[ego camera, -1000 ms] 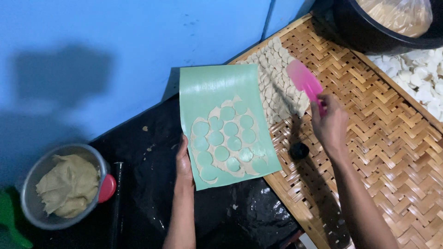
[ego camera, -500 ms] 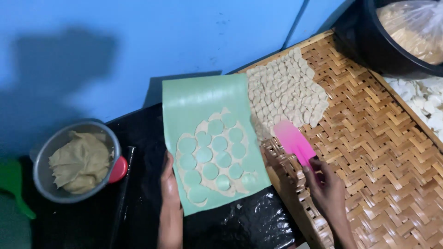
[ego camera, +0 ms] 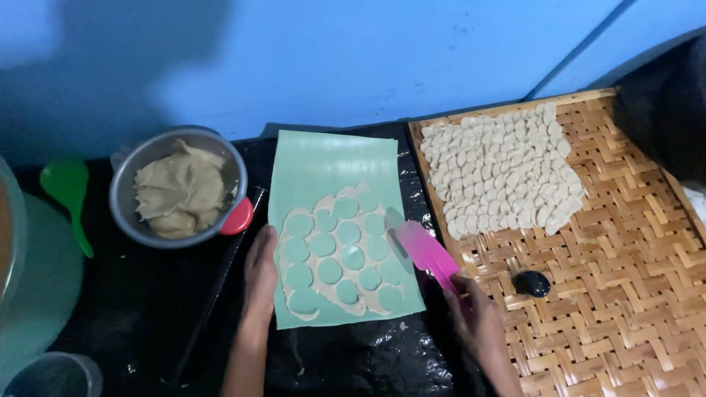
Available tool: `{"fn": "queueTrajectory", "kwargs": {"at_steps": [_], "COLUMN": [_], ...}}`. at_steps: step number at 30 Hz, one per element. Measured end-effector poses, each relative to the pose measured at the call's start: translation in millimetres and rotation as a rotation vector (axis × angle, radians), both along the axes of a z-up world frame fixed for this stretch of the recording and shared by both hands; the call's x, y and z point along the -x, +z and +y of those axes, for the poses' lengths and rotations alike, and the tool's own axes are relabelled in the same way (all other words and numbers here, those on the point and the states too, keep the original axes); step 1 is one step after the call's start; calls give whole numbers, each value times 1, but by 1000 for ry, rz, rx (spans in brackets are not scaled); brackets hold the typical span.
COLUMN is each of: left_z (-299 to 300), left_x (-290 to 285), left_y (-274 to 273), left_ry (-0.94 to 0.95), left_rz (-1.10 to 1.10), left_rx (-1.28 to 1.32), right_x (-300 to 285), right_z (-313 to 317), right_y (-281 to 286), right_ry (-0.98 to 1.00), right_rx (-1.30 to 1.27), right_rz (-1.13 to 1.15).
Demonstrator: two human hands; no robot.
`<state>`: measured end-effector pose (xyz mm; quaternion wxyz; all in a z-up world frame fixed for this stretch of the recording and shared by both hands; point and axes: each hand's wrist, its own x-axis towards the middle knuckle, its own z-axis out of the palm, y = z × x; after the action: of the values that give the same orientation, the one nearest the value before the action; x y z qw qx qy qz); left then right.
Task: Manually shaping and rolling dough to prepare traditional crackers.
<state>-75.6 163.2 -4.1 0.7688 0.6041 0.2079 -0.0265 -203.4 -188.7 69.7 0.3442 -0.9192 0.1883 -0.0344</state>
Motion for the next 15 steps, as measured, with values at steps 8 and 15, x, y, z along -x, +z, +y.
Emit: {"fn": "queueTrajectory", "kwargs": {"at_steps": [8,15], "left_z": [15,20], "left_x": [65,140], "left_y": [18,1], "left_ry": [-224,-363], "left_rz": [22,640], "left_rx": [-261,-627], "right_x": [14,23], "right_z": [15,18], "right_y": [-15,-27], "right_ry": [-39,-134], "right_rx": [-22,-89], "right_rz": [44,16]}}
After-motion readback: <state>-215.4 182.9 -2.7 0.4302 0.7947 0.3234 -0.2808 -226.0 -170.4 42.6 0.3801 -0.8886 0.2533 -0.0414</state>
